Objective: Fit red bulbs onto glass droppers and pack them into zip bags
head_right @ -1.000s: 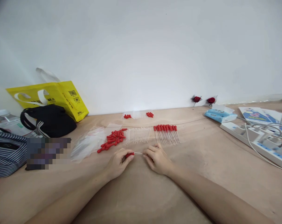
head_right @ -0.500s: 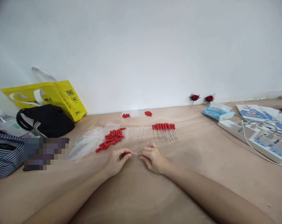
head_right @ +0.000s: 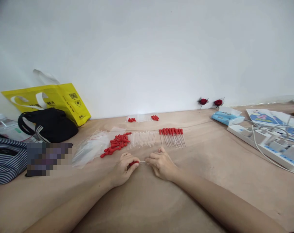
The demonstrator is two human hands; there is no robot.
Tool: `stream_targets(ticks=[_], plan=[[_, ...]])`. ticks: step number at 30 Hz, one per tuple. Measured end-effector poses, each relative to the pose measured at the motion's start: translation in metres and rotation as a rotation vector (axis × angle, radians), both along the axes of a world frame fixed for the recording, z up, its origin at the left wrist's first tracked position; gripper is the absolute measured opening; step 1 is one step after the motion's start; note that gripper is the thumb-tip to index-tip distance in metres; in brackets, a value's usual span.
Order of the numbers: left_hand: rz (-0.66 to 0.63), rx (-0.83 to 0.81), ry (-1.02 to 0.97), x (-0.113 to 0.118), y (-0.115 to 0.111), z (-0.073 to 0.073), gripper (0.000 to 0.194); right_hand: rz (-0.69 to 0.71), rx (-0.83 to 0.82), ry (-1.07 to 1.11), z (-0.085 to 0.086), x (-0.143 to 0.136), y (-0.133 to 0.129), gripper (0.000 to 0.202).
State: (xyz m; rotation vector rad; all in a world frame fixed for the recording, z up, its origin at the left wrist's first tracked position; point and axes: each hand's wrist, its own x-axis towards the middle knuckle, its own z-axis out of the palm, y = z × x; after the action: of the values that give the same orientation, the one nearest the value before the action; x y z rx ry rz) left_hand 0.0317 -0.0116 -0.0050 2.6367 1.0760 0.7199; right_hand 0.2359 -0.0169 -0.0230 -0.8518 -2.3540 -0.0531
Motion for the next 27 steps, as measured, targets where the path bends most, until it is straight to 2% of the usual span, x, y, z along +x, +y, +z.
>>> stream_targets(ticks=[12,21,27], plan=[[-0.067,0.136,0.022,0.0008,-0.0042,-0.0029,0.015,0.021,-0.093,-0.008,0.0008,-0.0084,-0.0017,0.024],[-0.008,0.018,-0.005,-0.0035,0.0016,-0.0002,0.011,0.022,-0.192,0.007,0.0028,-0.0067,0.0025,0.022],[0.012,0.077,-0.021,-0.0081,0.0043,0.0017,0.013,0.058,-0.170,0.042,0.0011,0.0001,0.0062,0.020]])
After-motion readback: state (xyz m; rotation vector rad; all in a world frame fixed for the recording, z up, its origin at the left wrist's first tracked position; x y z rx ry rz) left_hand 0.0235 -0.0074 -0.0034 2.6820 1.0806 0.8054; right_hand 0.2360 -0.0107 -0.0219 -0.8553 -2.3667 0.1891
